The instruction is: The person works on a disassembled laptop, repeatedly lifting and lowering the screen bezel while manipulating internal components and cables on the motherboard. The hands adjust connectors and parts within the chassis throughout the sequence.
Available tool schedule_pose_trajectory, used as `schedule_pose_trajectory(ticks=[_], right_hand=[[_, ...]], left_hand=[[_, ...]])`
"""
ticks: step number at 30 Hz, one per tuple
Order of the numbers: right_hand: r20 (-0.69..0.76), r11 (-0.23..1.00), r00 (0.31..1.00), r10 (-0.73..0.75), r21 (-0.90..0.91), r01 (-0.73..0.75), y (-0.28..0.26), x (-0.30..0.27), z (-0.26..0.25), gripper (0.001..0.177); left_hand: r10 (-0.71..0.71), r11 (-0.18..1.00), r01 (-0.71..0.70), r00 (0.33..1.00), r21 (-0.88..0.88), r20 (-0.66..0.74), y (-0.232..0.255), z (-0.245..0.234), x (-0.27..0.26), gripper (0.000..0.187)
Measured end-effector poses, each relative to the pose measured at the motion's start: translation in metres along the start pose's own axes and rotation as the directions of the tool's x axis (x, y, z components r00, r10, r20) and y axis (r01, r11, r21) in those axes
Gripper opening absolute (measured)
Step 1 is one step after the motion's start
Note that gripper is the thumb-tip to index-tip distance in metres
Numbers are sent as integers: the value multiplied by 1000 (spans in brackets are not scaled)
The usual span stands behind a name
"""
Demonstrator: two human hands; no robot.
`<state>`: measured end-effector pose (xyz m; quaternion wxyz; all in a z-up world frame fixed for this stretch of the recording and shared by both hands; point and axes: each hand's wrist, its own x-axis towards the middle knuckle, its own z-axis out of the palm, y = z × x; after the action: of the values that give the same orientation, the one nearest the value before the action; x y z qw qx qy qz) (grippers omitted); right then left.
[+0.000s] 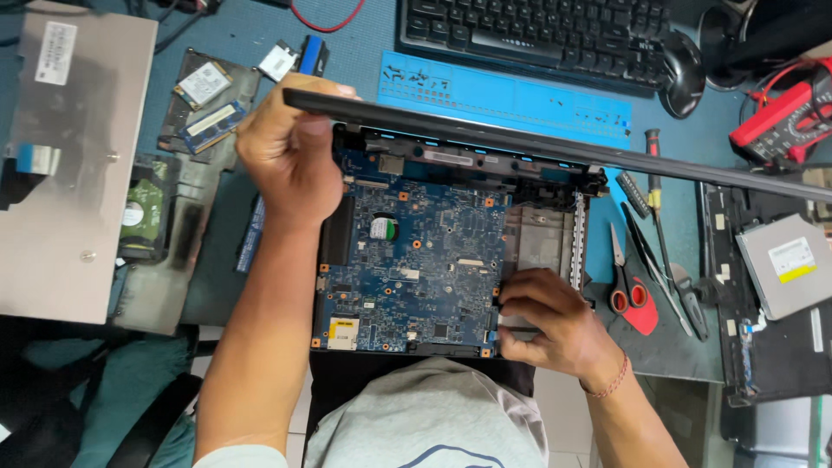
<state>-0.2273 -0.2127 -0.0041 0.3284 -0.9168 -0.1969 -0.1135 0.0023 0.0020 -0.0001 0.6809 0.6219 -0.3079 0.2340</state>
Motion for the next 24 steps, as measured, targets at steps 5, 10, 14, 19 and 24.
schedule_pose_trajectory(ticks=[5, 10, 14, 19, 24], right_hand=[[34, 1000, 999, -8, -17, 8, -1, 5, -2, 11], [37, 999, 998, -44, -15, 45, -3, 8, -3, 14], [45, 997, 998, -52, -49, 54, -4, 7, -5, 14], [42, 998, 998, -53, -41, 55, 1, -2, -6, 15], [51, 994, 993, 111, 13, -111, -2, -1, -16, 22]], left_hand=[[-85, 996, 86, 996, 22, -30, -15, 1, -6, 52], [-81, 993, 85, 995, 80, -54, -13, 2, -5, 54], [-54, 996, 58, 997, 72, -53, -13, 3, -4, 52], [-62, 994, 65, 998, 88, -31, -9, 2, -1, 53], [-57, 994, 59, 998, 89, -26, -11, 1, -2, 50]])
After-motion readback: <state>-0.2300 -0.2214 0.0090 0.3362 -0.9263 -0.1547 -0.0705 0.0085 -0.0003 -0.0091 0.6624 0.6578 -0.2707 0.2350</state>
